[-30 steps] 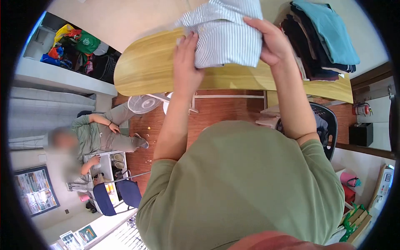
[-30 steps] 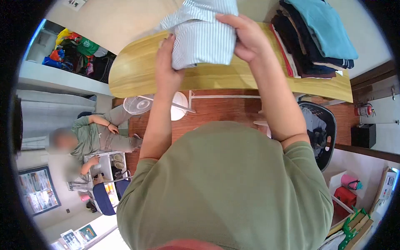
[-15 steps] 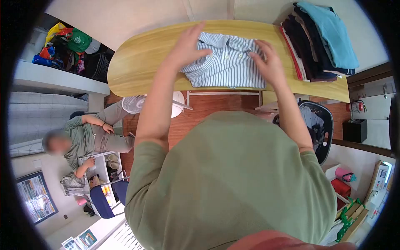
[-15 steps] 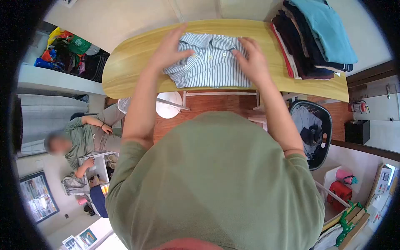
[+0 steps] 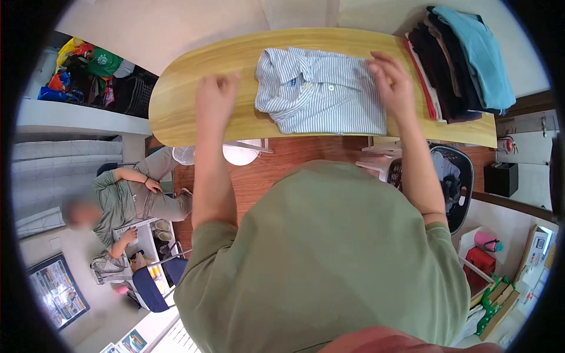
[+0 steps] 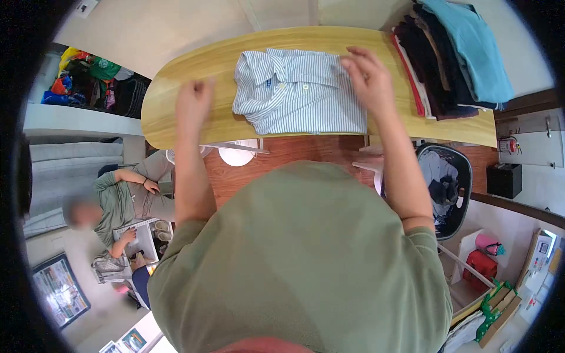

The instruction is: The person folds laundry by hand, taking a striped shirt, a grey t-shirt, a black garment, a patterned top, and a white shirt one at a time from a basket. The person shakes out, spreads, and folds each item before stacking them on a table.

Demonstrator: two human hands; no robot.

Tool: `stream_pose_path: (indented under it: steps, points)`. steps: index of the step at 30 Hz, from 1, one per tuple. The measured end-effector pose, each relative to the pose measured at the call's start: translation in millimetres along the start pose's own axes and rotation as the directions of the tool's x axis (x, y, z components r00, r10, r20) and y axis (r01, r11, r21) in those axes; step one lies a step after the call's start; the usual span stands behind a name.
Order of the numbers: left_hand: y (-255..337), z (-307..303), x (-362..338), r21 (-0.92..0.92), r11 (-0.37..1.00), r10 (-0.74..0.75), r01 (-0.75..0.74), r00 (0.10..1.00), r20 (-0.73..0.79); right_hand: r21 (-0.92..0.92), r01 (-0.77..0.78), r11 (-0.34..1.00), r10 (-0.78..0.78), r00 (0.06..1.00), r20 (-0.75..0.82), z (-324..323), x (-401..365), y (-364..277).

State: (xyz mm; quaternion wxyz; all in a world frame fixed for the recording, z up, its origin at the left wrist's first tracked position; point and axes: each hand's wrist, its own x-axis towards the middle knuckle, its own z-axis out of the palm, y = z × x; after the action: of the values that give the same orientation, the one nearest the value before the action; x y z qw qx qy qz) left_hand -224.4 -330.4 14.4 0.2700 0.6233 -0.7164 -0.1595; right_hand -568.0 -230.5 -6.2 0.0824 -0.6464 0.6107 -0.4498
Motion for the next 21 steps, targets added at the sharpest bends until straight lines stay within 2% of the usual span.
stream_pose_path:
  steps: [1, 2, 3, 6, 7, 9, 11, 12, 13, 16, 17, 18, 19, 21]
  points:
    - [11.3, -8.1, -19.3, 0.128, 0.979, -0.181, 0.16, 0.969, 0.168, -0.039, -0.012, 0.999, 0.014, 0.999, 0.052, -2.5, 16.9, 0.9]
    - [11.9, -1.4, -34.8, 0.123, 0.992, -0.043, 0.008, 0.958, 0.284, -0.078, -0.026, 0.997, 0.034, 0.995, 0.098, 0.8, 30.2, 5.0]
    - [9.2, 11.9, -48.3, 0.098, 0.985, 0.09, -0.141, 0.911, 0.401, -0.014, 0.027, 1.0, -0.024, 0.989, 0.148, 9.8, 39.0, 8.8]
    - [12.7, 56.5, -51.1, -0.011, 0.931, 0.362, -0.366, 0.917, 0.167, -0.172, 0.041, 0.984, 0.037, 0.904, 0.425, 29.3, 44.1, 11.3]
    - [9.2, 65.9, -35.9, -0.04, 0.93, 0.368, -0.366, 0.922, 0.117, -0.308, 0.115, 0.945, 0.045, 0.883, 0.467, 29.0, 41.7, 5.8]
    - [8.6, 83.1, -3.0, -0.117, 0.916, 0.393, -0.385, 0.918, 0.055, -0.328, -0.222, 0.918, 0.35, 0.844, 0.407, 26.0, 26.1, 0.1]
    - [20.0, 68.9, 2.6, -0.01, 0.989, 0.145, -0.145, 0.989, 0.009, -0.392, -0.452, 0.801, 0.566, 0.786, 0.25, 10.5, -1.5, -20.1]
    - [20.2, 72.2, -8.0, -0.038, 0.985, 0.168, -0.167, 0.985, 0.047, -0.322, -0.461, 0.826, 0.545, 0.8, 0.252, 13.2, -11.5, -12.6]
    - [20.1, 76.7, -19.1, -0.062, 0.981, 0.189, -0.184, 0.978, 0.088, -0.287, -0.513, 0.809, 0.582, 0.766, 0.273, 8.3, -12.6, -30.6]
    - [50.2, 86.6, -51.8, -0.082, 0.913, 0.408, -0.4, 0.89, 0.205, -0.019, -0.499, 0.867, 0.491, 0.844, 0.215, 13.3, -24.5, -30.7]
    - [60.8, 90.6, -55.5, -0.429, 0.887, 0.304, -0.17, 0.915, 0.267, 0.055, -0.523, 0.85, 0.503, 0.839, 0.206, 12.4, -24.2, -29.8]
    - [71.9, 93.2, -57.3, -0.689, 0.718, 0.223, 0.102, 0.903, 0.366, 0.132, -0.538, 0.832, 0.51, 0.837, 0.197, 10.8, -22.3, -28.8]
    - [84.7, 93.6, -56.7, -0.818, 0.439, 0.183, 0.372, 0.854, 0.487, 0.212, -0.545, 0.811, 0.514, 0.837, 0.186, 4.6, -21.7, -27.0]
    - [118.8, 77.9, -49.2, -0.872, 0.336, 0.283, 0.355, 0.846, 0.453, 0.274, -0.446, 0.852, 0.422, 0.895, 0.146, -31.1, -12.3, -19.6]
